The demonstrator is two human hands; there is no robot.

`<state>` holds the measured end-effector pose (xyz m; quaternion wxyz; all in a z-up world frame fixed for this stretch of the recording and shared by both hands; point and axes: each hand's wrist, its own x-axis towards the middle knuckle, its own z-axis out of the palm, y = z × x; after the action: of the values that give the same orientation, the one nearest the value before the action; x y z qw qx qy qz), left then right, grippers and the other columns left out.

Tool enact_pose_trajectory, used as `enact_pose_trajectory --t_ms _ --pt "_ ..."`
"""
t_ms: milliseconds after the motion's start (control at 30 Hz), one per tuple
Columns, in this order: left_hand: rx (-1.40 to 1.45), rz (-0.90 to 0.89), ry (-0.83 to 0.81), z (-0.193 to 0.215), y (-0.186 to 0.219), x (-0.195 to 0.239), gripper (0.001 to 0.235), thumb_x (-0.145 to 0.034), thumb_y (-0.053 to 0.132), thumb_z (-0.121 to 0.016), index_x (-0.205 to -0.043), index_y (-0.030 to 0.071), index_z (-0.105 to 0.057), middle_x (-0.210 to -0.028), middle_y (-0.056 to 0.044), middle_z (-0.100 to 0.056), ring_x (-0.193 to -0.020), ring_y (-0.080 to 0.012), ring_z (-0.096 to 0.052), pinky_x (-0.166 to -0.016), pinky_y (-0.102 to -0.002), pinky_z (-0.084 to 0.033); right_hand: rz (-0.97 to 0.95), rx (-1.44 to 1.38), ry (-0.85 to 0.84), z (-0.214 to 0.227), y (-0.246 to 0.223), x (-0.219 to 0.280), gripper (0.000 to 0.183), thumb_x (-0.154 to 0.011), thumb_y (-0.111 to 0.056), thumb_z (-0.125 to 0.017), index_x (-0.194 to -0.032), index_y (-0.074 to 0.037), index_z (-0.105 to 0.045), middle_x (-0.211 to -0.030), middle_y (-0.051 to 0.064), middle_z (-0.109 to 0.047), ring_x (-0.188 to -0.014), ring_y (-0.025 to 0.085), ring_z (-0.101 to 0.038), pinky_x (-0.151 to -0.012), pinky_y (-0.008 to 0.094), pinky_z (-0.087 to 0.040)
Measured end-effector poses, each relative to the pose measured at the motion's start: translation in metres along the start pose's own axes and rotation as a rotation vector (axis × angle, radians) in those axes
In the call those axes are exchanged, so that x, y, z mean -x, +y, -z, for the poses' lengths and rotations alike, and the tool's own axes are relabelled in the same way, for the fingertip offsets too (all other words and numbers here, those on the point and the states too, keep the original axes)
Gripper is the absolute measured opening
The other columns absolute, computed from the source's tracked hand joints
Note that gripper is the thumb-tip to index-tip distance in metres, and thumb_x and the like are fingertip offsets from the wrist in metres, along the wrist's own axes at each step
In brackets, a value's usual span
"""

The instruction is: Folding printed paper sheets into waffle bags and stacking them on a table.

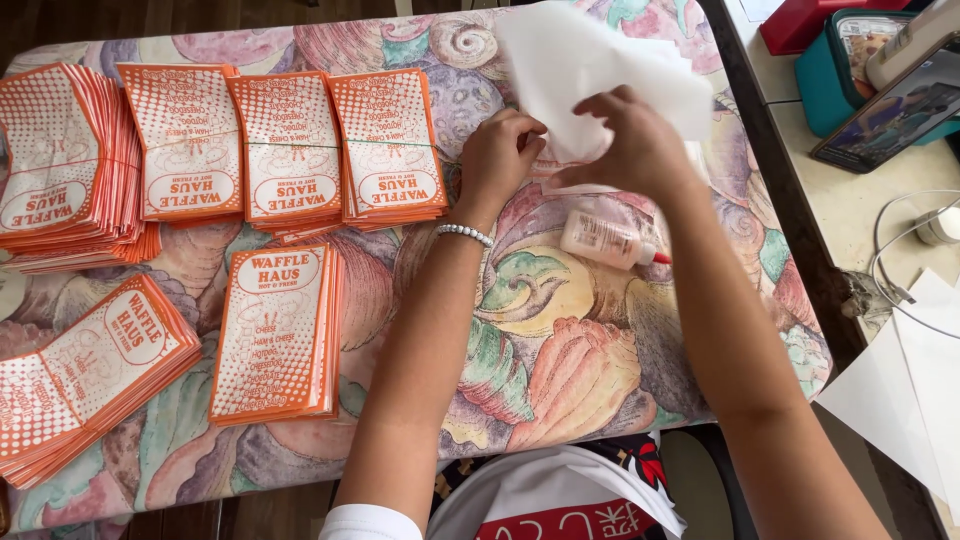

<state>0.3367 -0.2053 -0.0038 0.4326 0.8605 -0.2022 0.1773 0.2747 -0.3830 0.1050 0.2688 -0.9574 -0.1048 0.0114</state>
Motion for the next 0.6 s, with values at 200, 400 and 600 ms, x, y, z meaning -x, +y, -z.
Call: enact_pose_trajectory --t_ms 200,400,600 --pt "-0.004 -0.008 -0.021 0.000 -0.001 0.000 0.024 -0.084 0.010 -0.074 -0.108 0.012 -0.078 -0.104 -0.002 -0.075 -0.086 -0.0228 -0.072 -0.072 -0.039 -0.058 0.258 0.287 0.275 -0.062 0.049 -0.034 0.055 -0.085 -0.040 -0.084 -0.132 -0.016 -0.069 -0.124 0.007 -0.069 -0.088 0.033 -0.070 -0.065 0.046 -0.058" --pt "-0.068 0.023 -0.060 -0.006 -0.006 -0.001 0.017 -0.088 0.016 -0.072 -0.102 0.016 -0.080 -0.098 -0.001 -0.071 -0.077 -0.0229 -0.071 -0.060 -0.039 -0.055 0.026 0.145 0.271 -0.070 0.087 -0.038 0.022 -0.099 -0.036 -0.071 -0.102 -0.018 -0.081 -0.068 0.003 -0.069 -0.053 0.025 -0.057 -0.047 0.039 -0.046" --pt "-0.049 0.013 -0.068 -0.006 -0.005 0.001 0.015 -0.089 0.015 -0.072 -0.102 0.012 -0.080 -0.092 0.002 -0.067 -0.080 -0.0180 -0.069 -0.060 -0.034 -0.058 0.531 0.586 0.762 0.038 0.112 0.037 0.007 -0.084 -0.006 -0.077 -0.077 -0.006 -0.075 -0.104 0.008 -0.063 -0.102 0.028 -0.058 -0.072 0.035 -0.048"
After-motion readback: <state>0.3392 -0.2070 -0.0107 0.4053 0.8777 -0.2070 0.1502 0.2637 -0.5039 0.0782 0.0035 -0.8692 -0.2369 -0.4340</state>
